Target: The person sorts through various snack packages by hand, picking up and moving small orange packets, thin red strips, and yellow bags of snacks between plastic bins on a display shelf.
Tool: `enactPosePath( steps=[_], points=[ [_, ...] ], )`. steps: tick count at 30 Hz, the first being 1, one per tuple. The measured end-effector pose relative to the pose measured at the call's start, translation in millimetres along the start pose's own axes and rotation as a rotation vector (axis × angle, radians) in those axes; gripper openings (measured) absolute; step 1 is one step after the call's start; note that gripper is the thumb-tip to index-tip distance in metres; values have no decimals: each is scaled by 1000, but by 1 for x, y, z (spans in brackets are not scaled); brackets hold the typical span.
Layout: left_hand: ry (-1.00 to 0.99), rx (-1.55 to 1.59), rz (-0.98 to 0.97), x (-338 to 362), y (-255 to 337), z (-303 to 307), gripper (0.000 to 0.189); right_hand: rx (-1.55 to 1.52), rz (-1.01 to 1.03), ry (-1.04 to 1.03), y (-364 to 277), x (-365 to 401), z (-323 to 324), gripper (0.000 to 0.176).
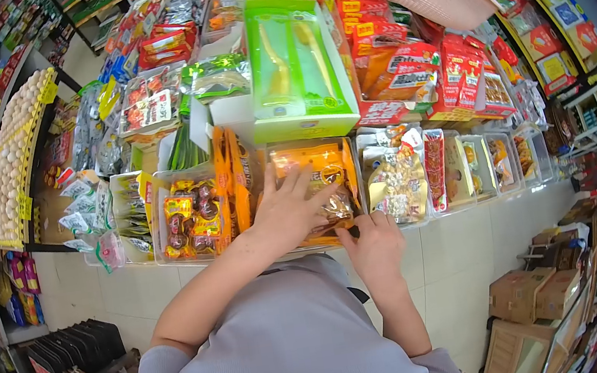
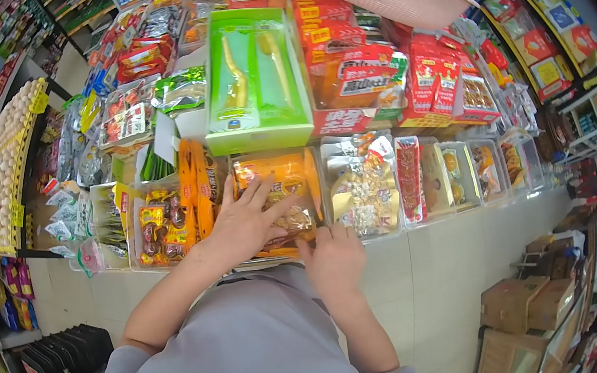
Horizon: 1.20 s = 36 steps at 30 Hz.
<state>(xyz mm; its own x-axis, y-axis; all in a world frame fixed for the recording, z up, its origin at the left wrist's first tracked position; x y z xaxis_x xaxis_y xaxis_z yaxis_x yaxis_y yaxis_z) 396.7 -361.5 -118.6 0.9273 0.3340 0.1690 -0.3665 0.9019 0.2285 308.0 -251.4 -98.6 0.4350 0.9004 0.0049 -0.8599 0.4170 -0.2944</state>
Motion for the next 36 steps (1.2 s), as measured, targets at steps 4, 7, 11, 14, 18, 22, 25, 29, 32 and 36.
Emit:
enactPosePath(
  steps=[4,7,11,14,18,22,25,29,32,36],
  points=[
    [-22,29,19,-1,-4,0,68,74,-9,-26,-4,1,-3,20],
    [-14,64,35,-2,-6,-2,67,80,-42,15,-1,2,-3,19],
    [-32,55,27,-2,-8,-3,66,-13,-103,62,8,5,-10,23],
    [-81,73,29,-2,-11,1,64,-45,-22,127,9,6,-8,24],
    [-143,111,37,-6,-17,-2,63,-30,216,213,7,8,0,27],
    [-177,110,19,-5,-16,1,64,14,378,313,6,20,11,28],
    [-179,57,-1,-4,-16,-1,66,27,498,309,3,23,12,26],
    [-195,-39,6,-6,-7,4,68,91,529,134,-2,15,17,21],
    [-128,-160,18,-7,-2,-1,67,145,456,-17,-8,10,22,20],
    [-40,-139,3,-3,0,1,64,129,376,-107,-10,6,13,20]
  ],
)
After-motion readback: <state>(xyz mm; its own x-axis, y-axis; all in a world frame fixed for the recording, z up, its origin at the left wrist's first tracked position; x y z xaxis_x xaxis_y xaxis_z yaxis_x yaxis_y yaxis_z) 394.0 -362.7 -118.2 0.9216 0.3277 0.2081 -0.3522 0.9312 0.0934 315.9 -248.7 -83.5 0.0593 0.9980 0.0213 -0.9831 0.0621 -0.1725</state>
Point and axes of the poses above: each hand's wrist, its own x-axis away from the middle knuckle, its own z-axis out of the back of the hand, y = z × x, the point moved 9 cm from there along -x, towards the middle knuckle, and after that the axes turned 12 degrees about -y, right-handed, at the moved point
